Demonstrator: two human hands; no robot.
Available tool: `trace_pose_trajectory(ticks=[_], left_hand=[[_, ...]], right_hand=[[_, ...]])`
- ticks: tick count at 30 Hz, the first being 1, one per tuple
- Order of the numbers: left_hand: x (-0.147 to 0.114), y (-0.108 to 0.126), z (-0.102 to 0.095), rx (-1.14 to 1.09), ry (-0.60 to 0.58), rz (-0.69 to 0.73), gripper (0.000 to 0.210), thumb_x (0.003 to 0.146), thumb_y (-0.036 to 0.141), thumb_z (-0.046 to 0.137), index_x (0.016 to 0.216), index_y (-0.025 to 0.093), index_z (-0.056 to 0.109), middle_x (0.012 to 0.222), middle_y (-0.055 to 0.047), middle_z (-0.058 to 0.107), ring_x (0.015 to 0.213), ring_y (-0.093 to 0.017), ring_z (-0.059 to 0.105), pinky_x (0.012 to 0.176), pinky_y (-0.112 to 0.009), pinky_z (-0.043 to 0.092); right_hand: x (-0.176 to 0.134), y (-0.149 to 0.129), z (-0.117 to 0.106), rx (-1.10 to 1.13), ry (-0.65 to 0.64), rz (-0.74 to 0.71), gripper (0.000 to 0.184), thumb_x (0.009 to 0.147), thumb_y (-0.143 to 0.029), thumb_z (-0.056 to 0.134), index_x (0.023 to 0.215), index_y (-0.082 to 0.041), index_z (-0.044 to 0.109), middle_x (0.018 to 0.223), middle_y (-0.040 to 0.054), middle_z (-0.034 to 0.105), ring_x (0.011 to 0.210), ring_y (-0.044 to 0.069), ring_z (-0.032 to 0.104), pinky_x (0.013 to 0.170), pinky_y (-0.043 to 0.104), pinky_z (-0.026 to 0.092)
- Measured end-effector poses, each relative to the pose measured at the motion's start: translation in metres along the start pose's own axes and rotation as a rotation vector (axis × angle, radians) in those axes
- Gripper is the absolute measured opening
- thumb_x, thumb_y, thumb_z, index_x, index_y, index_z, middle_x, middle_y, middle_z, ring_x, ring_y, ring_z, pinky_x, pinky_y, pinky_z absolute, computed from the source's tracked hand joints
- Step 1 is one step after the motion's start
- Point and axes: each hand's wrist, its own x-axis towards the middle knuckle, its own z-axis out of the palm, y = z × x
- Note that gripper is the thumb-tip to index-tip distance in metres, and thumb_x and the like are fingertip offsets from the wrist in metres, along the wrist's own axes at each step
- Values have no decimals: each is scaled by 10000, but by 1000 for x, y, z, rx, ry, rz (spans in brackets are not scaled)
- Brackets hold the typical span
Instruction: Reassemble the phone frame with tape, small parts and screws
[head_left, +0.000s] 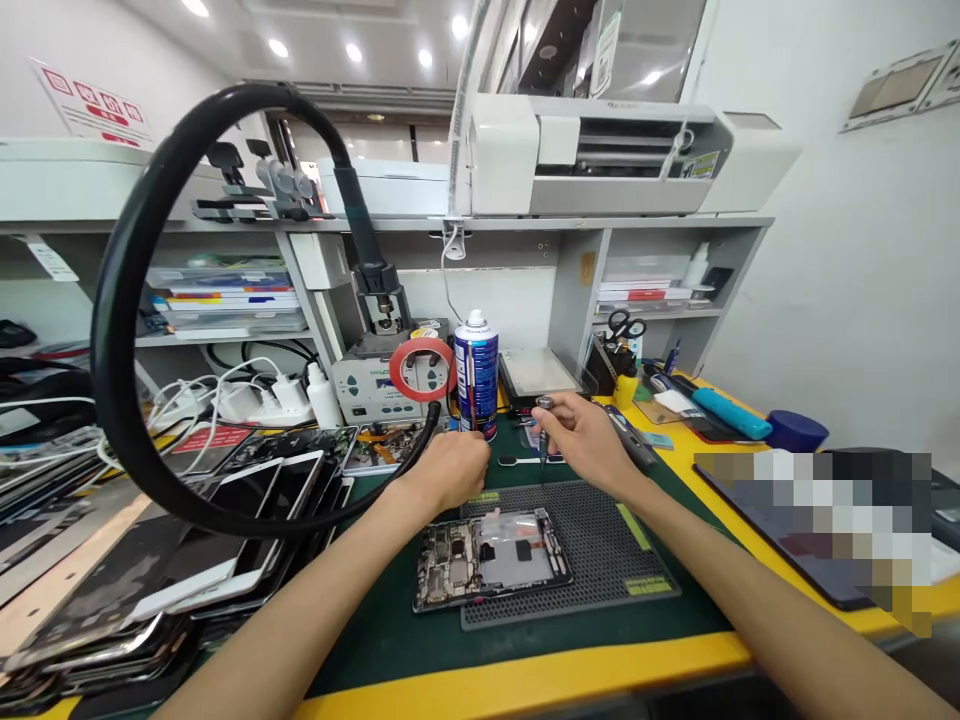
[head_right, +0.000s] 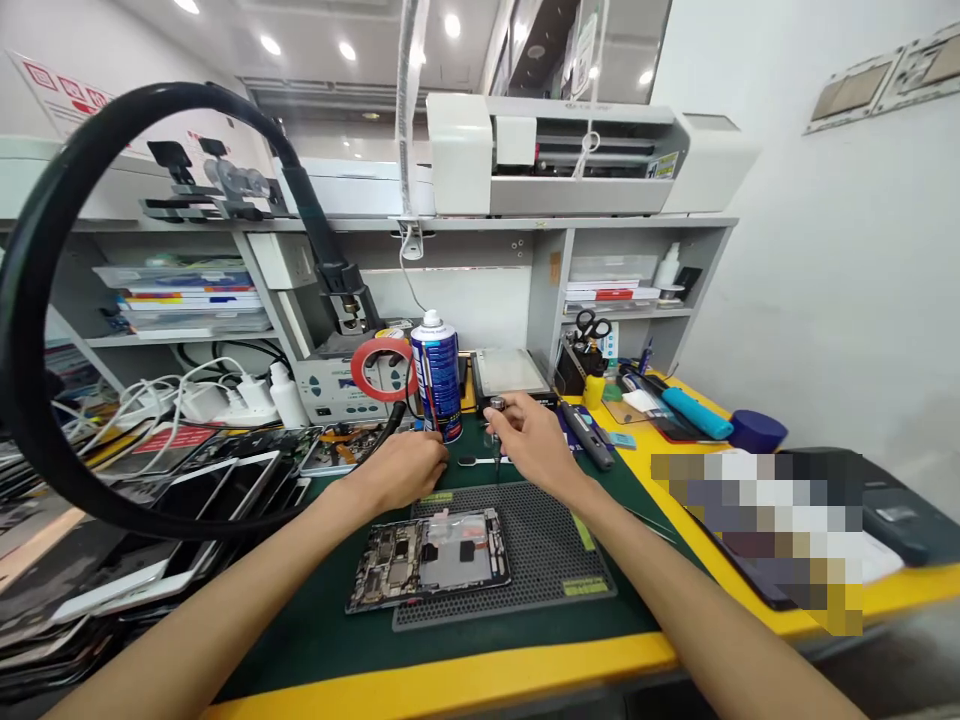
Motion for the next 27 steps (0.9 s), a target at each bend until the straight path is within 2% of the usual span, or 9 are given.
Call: trace_pose_trajectory(ticks=[5,10,12,14,17,19,21,25,27], left_hand=[[13,9,-4,3,-77,-10,305,936,341,614,1169,144,623,1192,-107,637,1037,-229,637,896,-443,536],[24,9,-6,-170,-75,-51,307,929,344,623,1166,147,621,1183,-101,635,1022,-225,637,874,-431,543],[20,4,-7,-298,-34,-69,253,924,342,629,1084,146,636,1081,-72,654,930,-195,644,807,-390,552],[11,-2,-8,-466,19,-83,170,904,310,638,940,143,628,891,-25,646,753,-148,621,685,-314,535],[-4,-8,-7,-774,61,-117,92,864,231,586,807,172,546,630,37,549,490,-88,496,473,-222,404],[-11,-7,-5,-973,46,-150,68,842,211,544,785,184,520,524,58,490,408,-75,423,400,-202,317],[-15,-5,-2,-1152,10,-173,71,831,217,539,771,179,527,488,61,476,379,-68,391,373,-194,292],[-17,-1,2,-1443,-98,-153,159,837,294,631,784,154,577,611,20,573,401,-51,438,359,-184,337],[-17,-2,4,-1552,-147,-139,198,833,322,675,793,146,594,695,3,601,423,-46,465,345,-175,344]], right_hand=[[0,3,-1,-17,1,8,275,912,-462,566,969,-196,603,761,39,708,541,156,598,498,265,476],[1,-1,-6,-59,-35,15,230,897,-410,577,971,-193,601,777,50,716,597,176,619,529,277,463],[2,-4,-10,-81,-57,14,196,857,-383,630,898,-193,602,726,38,699,608,183,617,537,283,453],[2,-5,-14,-89,-85,18,189,817,-360,678,792,-198,583,655,17,661,599,185,611,528,285,450],[2,-3,-20,-58,-154,54,207,793,-338,713,744,-197,568,624,5,641,553,181,618,499,300,502],[2,-2,-23,-15,-193,93,201,795,-330,728,798,-189,585,669,24,677,570,196,659,506,329,566],[2,-5,-23,37,-200,122,225,817,-327,725,926,-179,595,758,53,720,633,220,709,563,370,626],[-3,-20,-16,161,-130,162,514,884,-337,678,1320,-179,455,952,92,743,692,222,753,703,433,677],[-6,-27,-11,267,-50,168,645,861,-334,715,1402,-179,400,969,93,736,747,237,759,718,442,687]])
